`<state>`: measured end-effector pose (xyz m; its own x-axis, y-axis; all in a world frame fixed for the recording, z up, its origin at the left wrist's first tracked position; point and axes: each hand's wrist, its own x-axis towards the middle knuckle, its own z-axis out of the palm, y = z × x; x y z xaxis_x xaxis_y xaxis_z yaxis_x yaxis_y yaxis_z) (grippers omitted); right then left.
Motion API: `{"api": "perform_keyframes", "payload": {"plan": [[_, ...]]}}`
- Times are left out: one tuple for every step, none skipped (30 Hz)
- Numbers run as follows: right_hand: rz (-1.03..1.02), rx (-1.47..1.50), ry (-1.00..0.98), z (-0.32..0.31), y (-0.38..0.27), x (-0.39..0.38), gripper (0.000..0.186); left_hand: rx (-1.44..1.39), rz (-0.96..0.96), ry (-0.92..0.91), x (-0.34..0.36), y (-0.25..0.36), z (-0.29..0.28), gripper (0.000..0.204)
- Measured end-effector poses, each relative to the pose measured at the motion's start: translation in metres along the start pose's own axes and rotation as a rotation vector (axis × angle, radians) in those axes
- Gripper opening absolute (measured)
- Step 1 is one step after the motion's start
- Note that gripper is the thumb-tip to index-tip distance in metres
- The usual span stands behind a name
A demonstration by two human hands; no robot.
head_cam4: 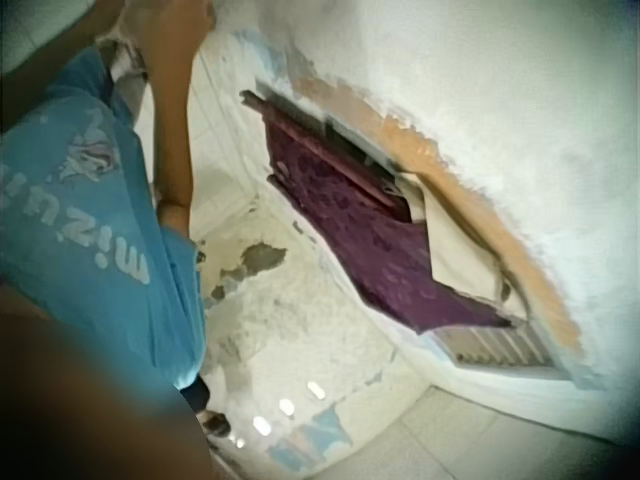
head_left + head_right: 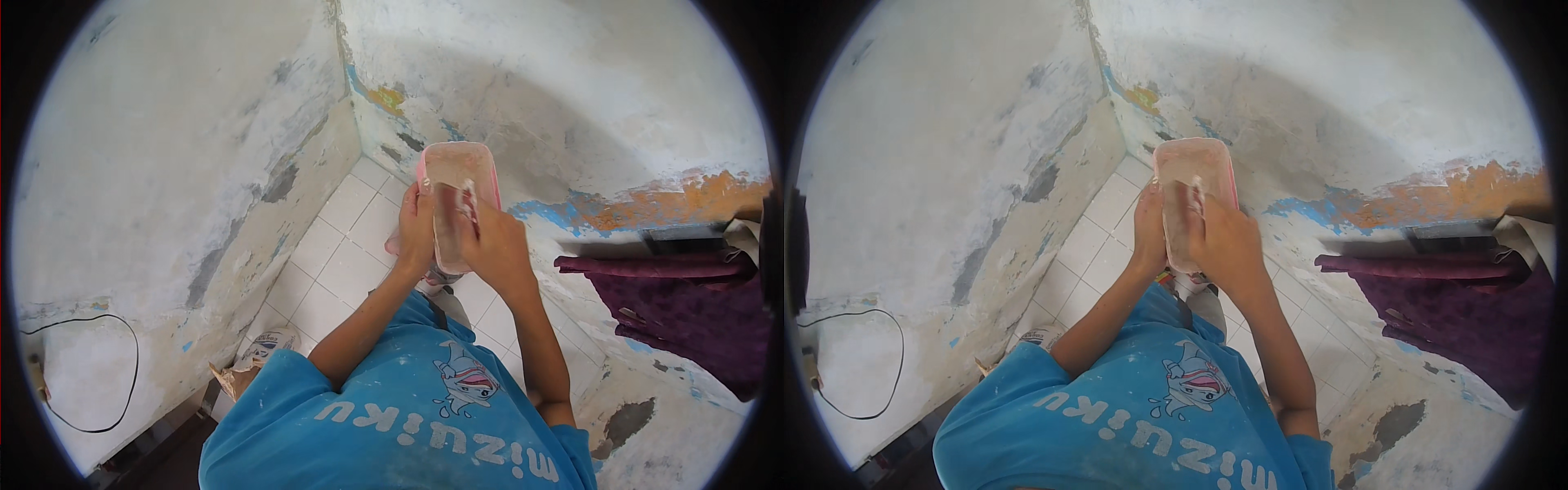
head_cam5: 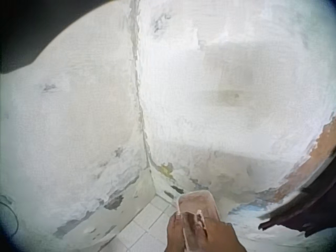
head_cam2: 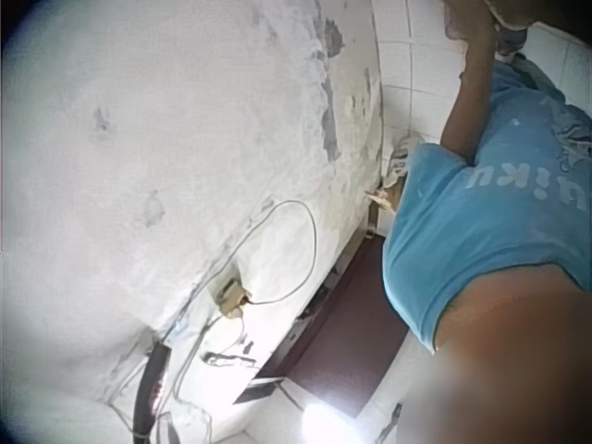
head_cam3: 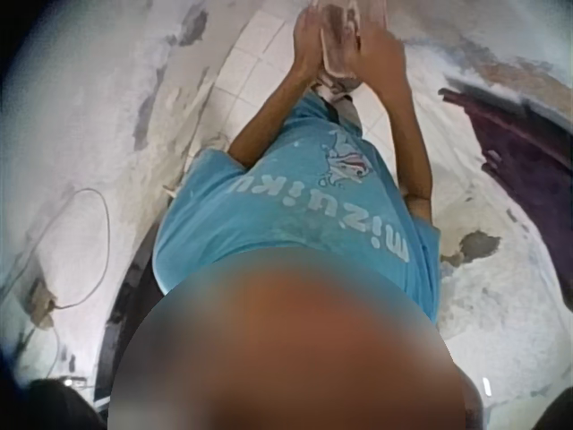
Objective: The person applies putty or plaster to a wall with a scraper to repair damaged areas.
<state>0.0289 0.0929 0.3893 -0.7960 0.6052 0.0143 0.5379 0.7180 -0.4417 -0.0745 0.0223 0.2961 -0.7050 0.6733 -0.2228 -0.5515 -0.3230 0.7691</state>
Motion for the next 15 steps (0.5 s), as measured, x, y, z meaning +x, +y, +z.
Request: {"api": "perform_keyframes", "payload": {"plan": [[-0.001,-0.002,-0.001,0.002,-0.003,0.004,0.035,0.022,-0.012,-0.016,-0.001,-0.002,0.001,0.047],[0.019,0.007,0.029,0.003,-0.007,0.013,0.037,0.046,-0.024,-0.037,0.000,-0.003,0.002,0.048],[0.038,0.016,0.061,0.003,-0.009,0.019,0.039,0.045,-0.024,-0.042,0.000,-0.003,0.002,0.048],[0.040,0.013,0.067,-0.001,-0.006,0.019,0.039,0.009,-0.044,-0.052,-0.002,-0.003,0.002,0.048],[0.016,-0.049,0.130,-0.007,0.001,0.018,0.041,-0.029,-0.060,-0.055,-0.003,-0.003,0.002,0.049],[-0.009,-0.112,0.194,-0.011,0.007,0.018,0.043,-0.066,-0.076,-0.059,-0.004,-0.003,0.002,0.050],[-0.013,-0.116,0.196,-0.013,0.010,0.017,0.043,-0.070,-0.072,-0.060,-0.002,-0.001,0.001,0.050],[-0.002,-0.119,0.132,-0.015,0.012,0.013,0.030,-0.018,-0.060,-0.047,-0.002,0.000,0.000,0.050],[0.008,-0.123,0.067,-0.017,0.011,0.008,0.024,0.034,-0.047,-0.033,-0.001,0.002,-0.001,0.051],[-0.020,-0.124,0.087,-0.014,0.003,-0.002,0.025,0.030,-0.045,-0.034,0.000,0.001,-0.002,0.051],[-0.018,-0.129,0.092,-0.011,-0.002,-0.004,0.025,0.048,-0.038,-0.031,0.000,0.001,-0.003,0.051],[-0.002,-0.073,0.057,-0.008,-0.006,-0.005,0.025,0.066,-0.031,-0.028,0.001,0.001,-0.002,0.051],[0.014,-0.018,0.023,-0.008,-0.007,-0.005,0.026,0.062,-0.030,-0.033,0.001,0.000,0.000,0.051],[-0.020,0.007,0.032,-0.010,-0.007,-0.002,0.026,0.069,-0.038,-0.027,0.001,0.000,0.002,0.051],[-0.019,0.003,0.038,-0.013,-0.007,0.005,0.026,0.075,-0.045,-0.022,0.000,0.001,0.004,0.050]]}}
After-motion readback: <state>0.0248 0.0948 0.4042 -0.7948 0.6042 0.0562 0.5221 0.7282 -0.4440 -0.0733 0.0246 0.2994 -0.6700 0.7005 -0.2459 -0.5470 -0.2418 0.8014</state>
